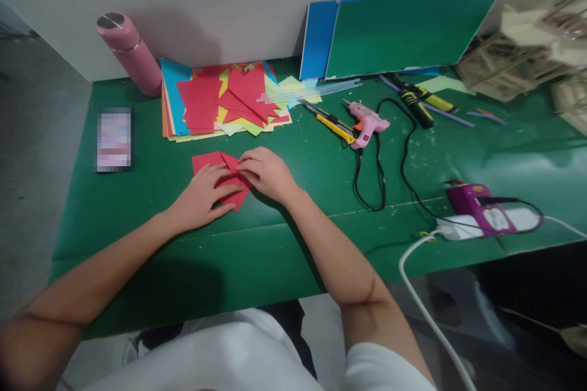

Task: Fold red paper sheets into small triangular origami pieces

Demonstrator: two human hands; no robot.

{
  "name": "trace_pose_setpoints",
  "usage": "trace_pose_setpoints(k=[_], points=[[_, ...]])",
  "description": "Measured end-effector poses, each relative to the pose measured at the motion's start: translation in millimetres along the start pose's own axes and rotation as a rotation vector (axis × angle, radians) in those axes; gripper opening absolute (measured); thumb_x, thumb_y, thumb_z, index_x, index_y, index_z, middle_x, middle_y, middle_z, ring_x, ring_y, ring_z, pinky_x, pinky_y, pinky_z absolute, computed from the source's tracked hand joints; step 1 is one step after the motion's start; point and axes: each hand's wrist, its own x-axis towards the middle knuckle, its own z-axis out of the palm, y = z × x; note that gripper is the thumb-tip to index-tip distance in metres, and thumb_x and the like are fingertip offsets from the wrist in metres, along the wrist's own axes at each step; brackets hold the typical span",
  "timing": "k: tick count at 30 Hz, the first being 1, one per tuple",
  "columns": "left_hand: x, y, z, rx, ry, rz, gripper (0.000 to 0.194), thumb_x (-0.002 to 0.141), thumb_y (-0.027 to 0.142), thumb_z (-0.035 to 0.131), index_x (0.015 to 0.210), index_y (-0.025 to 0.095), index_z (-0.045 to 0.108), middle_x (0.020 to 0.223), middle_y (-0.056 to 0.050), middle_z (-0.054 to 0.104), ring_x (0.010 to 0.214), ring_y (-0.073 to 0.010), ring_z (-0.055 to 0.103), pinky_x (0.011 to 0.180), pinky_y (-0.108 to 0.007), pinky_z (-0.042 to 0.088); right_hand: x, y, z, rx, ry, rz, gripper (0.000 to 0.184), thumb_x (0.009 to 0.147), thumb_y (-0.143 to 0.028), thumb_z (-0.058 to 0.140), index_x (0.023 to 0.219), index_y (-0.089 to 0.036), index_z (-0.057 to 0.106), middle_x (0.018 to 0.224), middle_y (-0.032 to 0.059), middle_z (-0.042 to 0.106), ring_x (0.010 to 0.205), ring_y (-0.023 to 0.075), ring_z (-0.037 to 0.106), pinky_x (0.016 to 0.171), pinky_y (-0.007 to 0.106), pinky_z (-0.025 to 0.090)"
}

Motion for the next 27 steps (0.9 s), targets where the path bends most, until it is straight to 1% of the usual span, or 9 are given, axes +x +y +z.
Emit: trace_pose_setpoints(k=[3,5,7,10,12,15,20,23,27], points=[[0,0,0.8,-0.074,0.053,-0.120,0.049,0.083,0.044,0.066,0.122,0.017,0.057,0.127,-0.016,0.051,0.125,-0.0350,0.047,0.103,-0.054,0.044,0,-2,1,-0.028,-0.050,-0.028,0.027,0.098,-0.028,0.047,0.094,-0.024,0.073,0.103,0.0080,0.071,0.095,0.0219,0.062,0.084,0.041,0.051],[0,0,2.1,-0.107,0.087,-0.188,0.063,0.078,0.046,0.071,0.128,0.015,0.049,0.131,-0.018,0.048,0.125,-0.0352,0.048,0.102,-0.053,0.045,0,-4,2,-0.044,-0.064,-0.043,0.028,0.098,-0.028,0.046,0.094,-0.023,0.074,0.105,0.0083,0.071,0.096,0.0220,0.062,0.084,0.041,0.051],[-1,0,3.4,-0.090,0.096,-0.215,0.077,0.076,0.048,0.072,0.137,0.013,0.040,0.140,-0.021,0.043,0.133,-0.0372,0.042,0.107,-0.054,0.041,0,-5,2,-0.058,-0.071,-0.054,0.030,0.099,-0.028,0.045,0.095,-0.023,0.074,0.106,0.0083,0.071,0.096,0.0219,0.062,0.085,0.041,0.052],[-1,0,4.7,-0.023,0.064,-0.235,0.091,0.077,0.052,0.070,0.145,0.009,0.029,0.152,-0.025,0.032,0.143,-0.0402,0.027,0.115,-0.058,0.028,0,-5,2,-0.075,-0.091,-0.060,0.030,0.099,-0.029,0.045,0.098,-0.022,0.075,0.108,0.0083,0.071,0.096,0.0221,0.062,0.086,0.042,0.052],[-1,-1,5.3,0.006,0.031,-0.242,0.094,0.078,0.055,0.067,0.147,0.007,0.026,0.155,-0.025,0.027,0.145,-0.0400,0.024,0.117,-0.058,0.024,0,-4,0,-0.080,-0.121,-0.064,0.030,0.099,-0.029,0.046,0.101,-0.023,0.075,0.110,0.0085,0.071,0.097,0.0226,0.062,0.086,0.043,0.052],[-2,-3,5.9,0.028,0.002,-0.231,0.093,0.081,0.058,0.063,0.149,0.007,0.025,0.157,-0.025,0.024,0.146,-0.0384,0.024,0.118,-0.056,0.023,1,-2,-3,-0.066,-0.164,-0.076,0.029,0.098,-0.029,0.046,0.105,-0.024,0.074,0.113,0.0088,0.069,0.099,0.0234,0.060,0.087,0.044,0.052],[-3,-8,6.1,0.060,-0.013,-0.177,0.089,0.085,0.064,0.055,0.150,0.009,0.027,0.158,-0.021,0.024,0.147,-0.0366,0.021,0.119,-0.054,0.021,1,0,-6,-0.057,-0.190,-0.101,0.029,0.098,-0.029,0.047,0.110,-0.024,0.073,0.114,0.0096,0.067,0.099,0.0236,0.058,0.086,0.044,0.052],[-3,-10,5.7,0.059,-0.011,-0.161,0.091,0.084,0.069,0.052,0.150,0.011,0.028,0.158,-0.021,0.026,0.146,-0.0364,0.024,0.118,-0.053,0.023,1,0,-8,-0.061,-0.208,-0.119,0.028,0.097,-0.029,0.048,0.110,-0.024,0.073,0.112,0.0100,0.067,0.097,0.0232,0.058,0.084,0.044,0.051],[-4,-11,5.3,0.066,-0.012,-0.156,0.091,0.084,0.070,0.051,0.149,0.008,0.031,0.157,-0.022,0.027,0.145,-0.0372,0.026,0.117,-0.054,0.025,1,-2,-10,-0.044,-0.216,-0.111,0.028,0.097,-0.028,0.049,0.110,-0.021,0.072,0.111,0.0123,0.067,0.096,0.0237,0.058,0.084,0.044,0.050]])
